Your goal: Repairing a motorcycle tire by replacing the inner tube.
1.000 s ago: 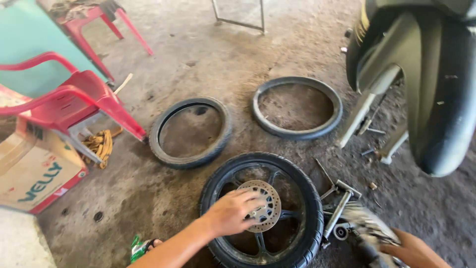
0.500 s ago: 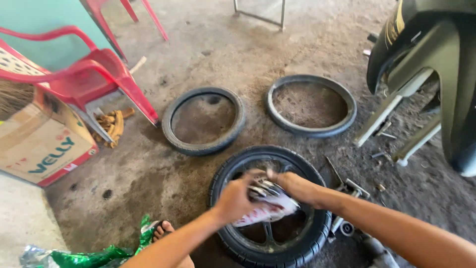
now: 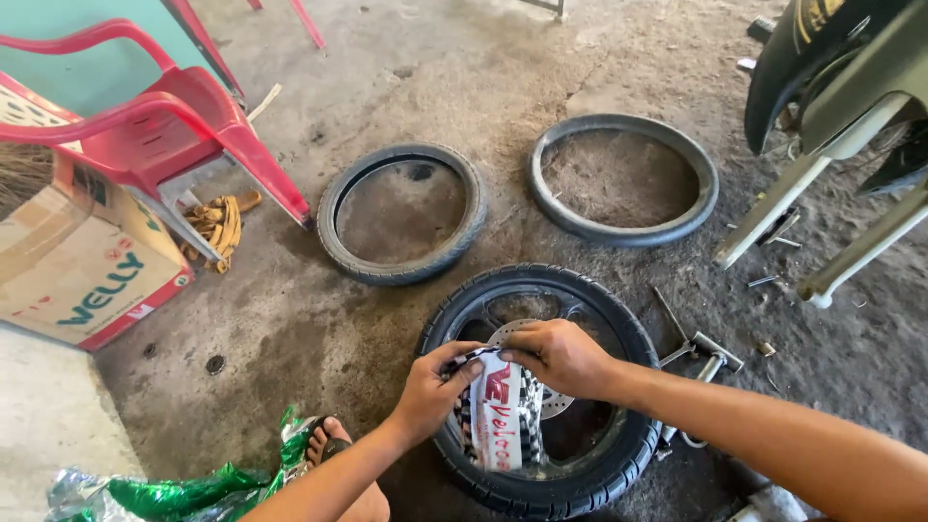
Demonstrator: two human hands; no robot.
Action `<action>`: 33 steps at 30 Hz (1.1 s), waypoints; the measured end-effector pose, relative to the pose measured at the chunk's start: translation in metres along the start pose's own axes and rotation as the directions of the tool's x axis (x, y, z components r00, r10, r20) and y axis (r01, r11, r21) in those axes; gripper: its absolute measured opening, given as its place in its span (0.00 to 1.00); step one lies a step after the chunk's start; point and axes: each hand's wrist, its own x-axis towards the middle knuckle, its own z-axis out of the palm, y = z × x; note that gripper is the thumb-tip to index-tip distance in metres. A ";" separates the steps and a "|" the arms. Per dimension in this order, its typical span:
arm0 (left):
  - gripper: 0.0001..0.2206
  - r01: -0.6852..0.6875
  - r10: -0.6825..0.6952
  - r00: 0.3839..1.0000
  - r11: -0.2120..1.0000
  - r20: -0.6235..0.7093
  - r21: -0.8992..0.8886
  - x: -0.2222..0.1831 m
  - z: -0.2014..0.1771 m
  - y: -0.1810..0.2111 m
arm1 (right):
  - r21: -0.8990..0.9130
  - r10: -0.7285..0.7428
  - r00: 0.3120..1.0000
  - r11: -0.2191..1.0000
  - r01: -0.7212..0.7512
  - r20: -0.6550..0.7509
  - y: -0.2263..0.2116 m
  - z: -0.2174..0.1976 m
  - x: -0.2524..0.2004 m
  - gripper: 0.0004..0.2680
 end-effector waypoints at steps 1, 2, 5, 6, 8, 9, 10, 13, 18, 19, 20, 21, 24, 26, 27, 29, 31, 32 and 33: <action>0.12 -0.083 0.083 0.997 0.993 0.007 0.085 0.001 -0.003 0.005 | -0.042 -0.019 1.000 0.999 0.019 0.004 -0.003 0.000 0.001 0.07; 0.12 -0.082 0.081 0.997 0.993 0.011 0.086 0.002 -0.005 0.008 | -0.042 -0.016 1.000 0.999 0.016 0.001 -0.004 0.000 0.001 0.07; 0.12 -0.233 0.220 0.972 0.951 0.085 0.201 0.002 -0.009 0.013 | -0.124 0.011 0.997 0.992 -0.001 0.076 -0.003 -0.001 -0.003 0.08; 0.12 -0.254 0.236 0.966 0.945 0.107 0.207 0.002 -0.010 0.014 | -0.128 -0.016 0.997 0.991 0.026 0.082 0.000 -0.001 -0.003 0.08; 0.12 -0.260 0.238 0.963 0.942 0.123 0.212 -0.004 -0.008 0.016 | -0.120 -0.039 0.995 0.991 0.051 0.096 0.006 0.004 -0.005 0.08; 0.12 -0.266 0.245 0.963 0.933 0.114 0.240 -0.006 -0.004 0.019 | -0.078 -0.029 0.994 0.996 0.037 0.106 0.010 0.007 -0.006 0.08; 0.11 -0.272 0.253 0.962 0.924 0.105 0.268 -0.008 0.001 0.021 | -0.037 -0.019 0.993 0.999 0.023 0.115 0.014 0.010 -0.007 0.08; 0.10 -0.294 0.295 0.953 0.859 0.066 0.418 -0.004 0.003 0.020 | -0.015 0.113 0.982 0.994 -0.112 0.153 0.007 0.010 -0.003 0.07; 0.10 -0.301 0.331 0.943 0.809 0.031 0.505 0.005 -0.002 0.030 | -0.083 0.059 0.993 0.995 -0.050 0.106 -0.002 0.013 -0.002 0.09; 0.10 -0.285 0.314 0.949 0.815 0.029 0.505 0.006 -0.003 0.033 | -0.112 0.023 0.996 0.994 -0.013 0.088 -0.001 0.014 -0.004 0.09; 0.10 -0.281 0.310 0.950 0.817 0.027 0.504 0.008 -0.006 0.034 | -0.108 0.025 0.995 0.994 -0.014 0.092 -0.002 0.015 -0.006 0.09; 0.09 -0.237 0.239 0.969 0.834 0.061 0.498 0.010 -0.008 0.035 | -0.119 0.028 0.997 0.993 -0.019 0.071 -0.004 0.016 -0.007 0.08; 0.09 -0.149 0.098 0.987 0.854 0.128 0.498 0.013 -0.010 0.037 | -0.147 -0.004 0.999 0.989 0.011 0.050 -0.006 0.019 -0.009 0.08; 0.09 -0.102 0.024 0.987 0.857 0.159 0.505 0.012 -0.006 0.036 | -0.162 -0.037 0.998 0.986 0.045 0.051 -0.004 0.026 -0.011 0.08; 0.09 -0.114 0.040 0.987 0.855 0.154 0.506 0.012 -0.001 0.035 | -0.177 -0.018 0.998 0.984 0.029 0.064 0.001 0.030 -0.012 0.08; 0.09 -0.129 0.058 0.986 0.851 0.154 0.509 0.012 0.008 0.036 | -0.194 0.004 0.997 0.981 0.010 0.073 0.005 0.033 -0.015 0.08; 0.09 -0.188 0.151 0.982 0.828 0.113 0.528 0.011 0.016 0.041 | -0.160 0.109 0.989 0.983 -0.092 0.098 0.004 0.033 -0.016 0.09; 0.09 -0.193 0.153 0.981 0.827 0.118 0.528 0.010 0.018 0.039 | -0.162 0.111 0.989 0.982 -0.094 0.093 0.004 0.034 -0.017 0.09; 0.10 -0.221 0.197 0.975 0.815 0.102 0.536 0.010 0.020 0.037 | -0.140 0.109 0.989 0.986 -0.094 0.101 0.003 0.034 -0.017 0.09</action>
